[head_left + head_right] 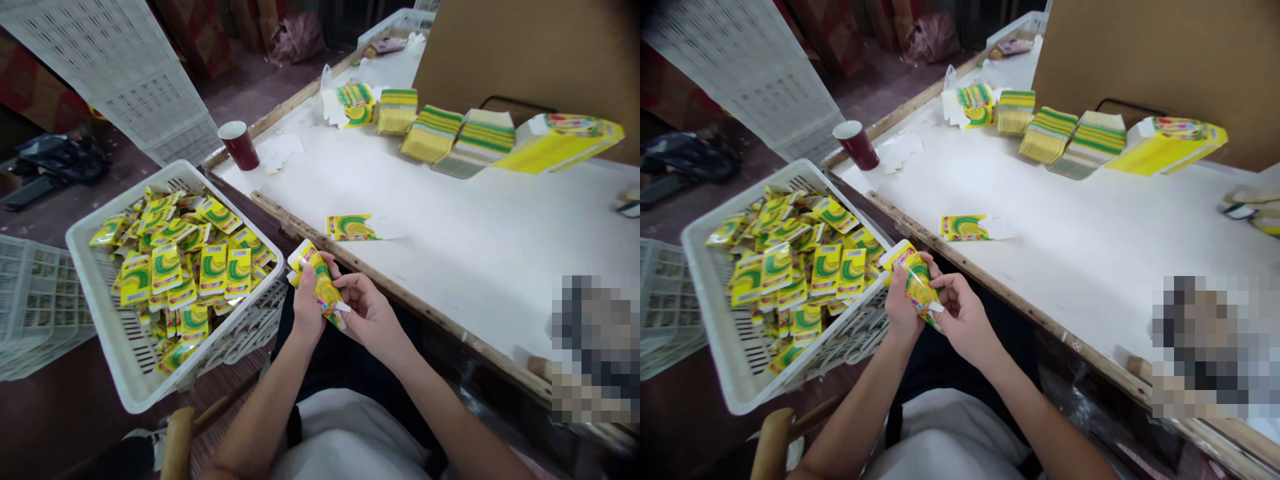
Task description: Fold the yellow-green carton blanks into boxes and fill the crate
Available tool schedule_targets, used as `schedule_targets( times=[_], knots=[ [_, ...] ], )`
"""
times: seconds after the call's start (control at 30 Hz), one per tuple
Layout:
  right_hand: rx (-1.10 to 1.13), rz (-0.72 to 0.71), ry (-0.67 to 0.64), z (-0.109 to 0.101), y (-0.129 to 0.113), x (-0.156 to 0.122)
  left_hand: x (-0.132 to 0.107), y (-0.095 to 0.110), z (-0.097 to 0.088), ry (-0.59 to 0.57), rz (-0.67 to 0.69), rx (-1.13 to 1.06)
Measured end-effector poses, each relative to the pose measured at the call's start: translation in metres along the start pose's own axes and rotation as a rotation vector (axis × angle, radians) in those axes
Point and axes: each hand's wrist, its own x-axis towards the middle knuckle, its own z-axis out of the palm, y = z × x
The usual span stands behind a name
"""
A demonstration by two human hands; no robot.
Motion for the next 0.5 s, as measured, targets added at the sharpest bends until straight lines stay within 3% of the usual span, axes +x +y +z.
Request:
schedule_targets(
  times=[0.5],
  knots=[
    [-0.004, 0.005, -0.004, -0.0006, 0.002, -0.0011, 0.0001, 0.0, 0.0004, 0.021, -0.013, 0.043]
  ],
)
